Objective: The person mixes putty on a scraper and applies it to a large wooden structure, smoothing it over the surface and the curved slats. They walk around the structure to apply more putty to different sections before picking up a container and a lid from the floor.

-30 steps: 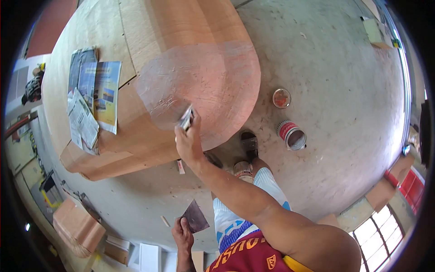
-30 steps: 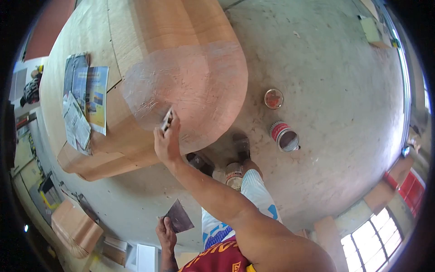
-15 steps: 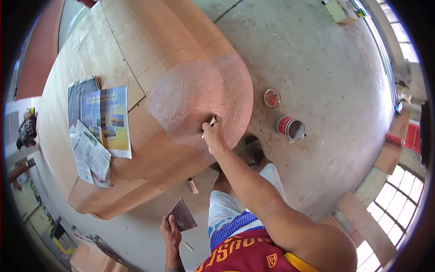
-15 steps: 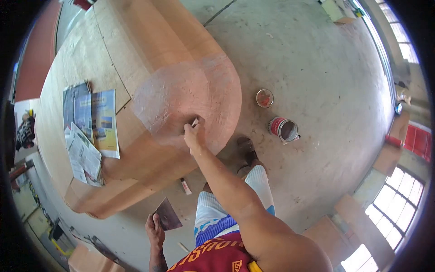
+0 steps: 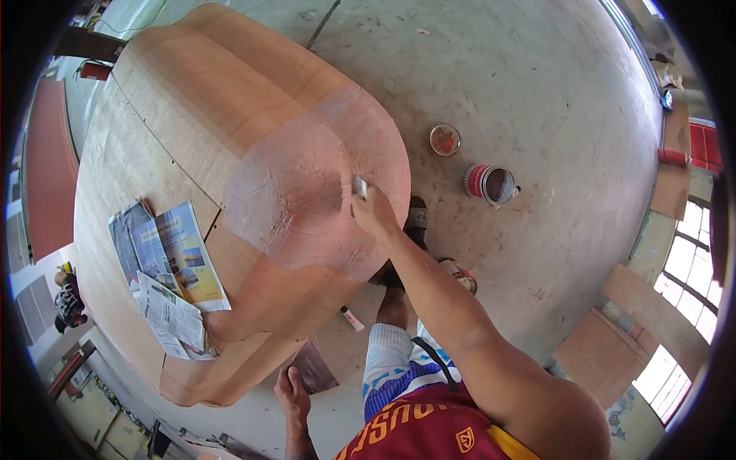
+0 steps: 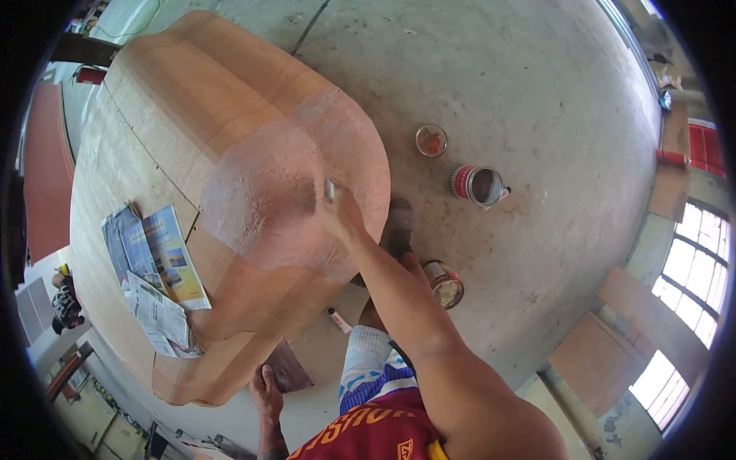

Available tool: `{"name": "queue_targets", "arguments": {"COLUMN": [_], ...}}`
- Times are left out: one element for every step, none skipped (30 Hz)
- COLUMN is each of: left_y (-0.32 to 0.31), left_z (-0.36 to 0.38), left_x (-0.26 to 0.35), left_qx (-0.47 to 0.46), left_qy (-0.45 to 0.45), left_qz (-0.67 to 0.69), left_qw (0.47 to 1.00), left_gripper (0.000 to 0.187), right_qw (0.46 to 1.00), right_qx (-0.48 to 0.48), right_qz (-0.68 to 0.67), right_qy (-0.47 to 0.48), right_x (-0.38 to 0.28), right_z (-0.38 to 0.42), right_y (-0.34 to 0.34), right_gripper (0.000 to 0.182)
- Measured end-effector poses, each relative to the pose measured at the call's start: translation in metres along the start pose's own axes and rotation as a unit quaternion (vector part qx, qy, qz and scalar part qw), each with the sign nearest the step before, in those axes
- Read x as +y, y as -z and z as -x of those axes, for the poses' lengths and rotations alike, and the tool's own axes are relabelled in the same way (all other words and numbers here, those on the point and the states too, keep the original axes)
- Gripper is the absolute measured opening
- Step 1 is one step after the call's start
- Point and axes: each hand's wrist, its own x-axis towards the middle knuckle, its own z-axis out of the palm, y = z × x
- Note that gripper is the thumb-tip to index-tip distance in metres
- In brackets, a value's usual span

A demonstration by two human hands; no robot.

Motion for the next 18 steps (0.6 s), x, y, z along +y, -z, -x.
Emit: {"name": "queue_targets", "arguments": {"left_y": [0.000, -0.001, -0.002, -0.005, -0.006, -0.006, -0.008, -0.012, -0.014, -0.015, -0.017, -0.018, -0.019, -0.020, -0.022, -0.026, -0.030, -0.032], "left_z": [0.000, 0.001, 0.001, 0.001, 0.002, 0.002, -0.001, -0.004, -0.005, -0.005, -0.006, -0.007, -0.007, -0.006, -0.005, -0.005, -0.003, -0.002], "left_x": [0.005, 0.012, 0.018, 0.020, 0.020, 0.021, 0.027, 0.033, 0.040, 0.047, 0.054, 0.059, 0.060, 0.057, 0.055, 0.052, 0.049, 0.047], "left_qx": [-0.006, -0.011, -0.012, -0.008, -0.005, -0.005, -0.005, -0.005, -0.007, -0.005, -0.001, 0.005, 0.004, 0.002, -0.001, 0.001, 0.002, 0.003], "left_qy": [0.004, 0.009, 0.014, 0.022, 0.032, 0.041, 0.035, 0.030, 0.026, 0.026, 0.025, 0.025, 0.026, 0.026, 0.027, 0.030, 0.033, 0.037], "left_qz": [-0.004, -0.006, -0.006, 0.002, 0.009, 0.015, 0.009, 0.003, -0.005, -0.005, -0.005, -0.005, -0.003, -0.002, 0.001, 0.007, 0.013, 0.019], "left_qw": [1.000, 1.000, 1.000, 1.000, 0.999, 0.999, 0.999, 1.000, 1.000, 1.000, 1.000, 1.000, 1.000, 1.000, 1.000, 1.000, 0.999, 0.999], "left_gripper": [0.036, 0.036, 0.036, 0.036, 0.036, 0.035, 0.035, 0.035, 0.035, 0.035, 0.035, 0.035, 0.035, 0.035, 0.035, 0.035, 0.035, 0.035], "right_qw": [0.999, 0.995, 0.997, 0.997, 0.994, 0.995, 0.995, 0.992, 0.987, 0.980, 0.988, 0.993, 0.997, 0.997, 0.997, 0.996, 0.997, 0.998], "right_qx": [-0.035, -0.072, -0.032, 0.008, 0.048, 0.020, -0.007, -0.014, -0.020, -0.027, -0.024, -0.023, -0.021, -0.002, 0.017, 0.036, 0.015, -0.006], "right_qz": [0.024, 0.050, 0.066, 0.081, 0.095, 0.091, 0.087, 0.068, 0.049, 0.029, 0.039, 0.048, 0.056, 0.064, 0.072, 0.082, 0.070, 0.058], "right_qy": [-0.021, -0.041, -0.026, -0.010, 0.003, 0.025, 0.050, 0.102, 0.150, 0.197, 0.149, 0.102, 0.053, 0.044, 0.034, 0.024, -0.003, -0.031], "right_x": [-0.007, -0.013, -0.021, -0.031, -0.035, -0.048, -0.059, -0.053, -0.042, -0.032, -0.022, -0.013, -0.004, 0.003, 0.012, 0.012, 0.010, 0.000], "right_z": [-0.014, -0.022, -0.022, -0.015, -0.003, 0.019, 0.038, 0.048, 0.057, 0.060, 0.052, 0.038, 0.024, 0.009, -0.007, -0.017, -0.026, -0.032], "right_y": [-0.003, -0.009, -0.023, -0.042, -0.053, -0.046, -0.035, -0.031, -0.028, -0.023, -0.012, 0.000, 0.005, 0.004, 0.002, 0.004, -0.002, -0.012], "right_gripper": [0.038, 0.037, 0.036, 0.035, 0.035, 0.040, 0.046, 0.048, 0.051, 0.054, 0.056, 0.058, 0.060, 0.057, 0.054, 0.051, 0.052, 0.052]}}
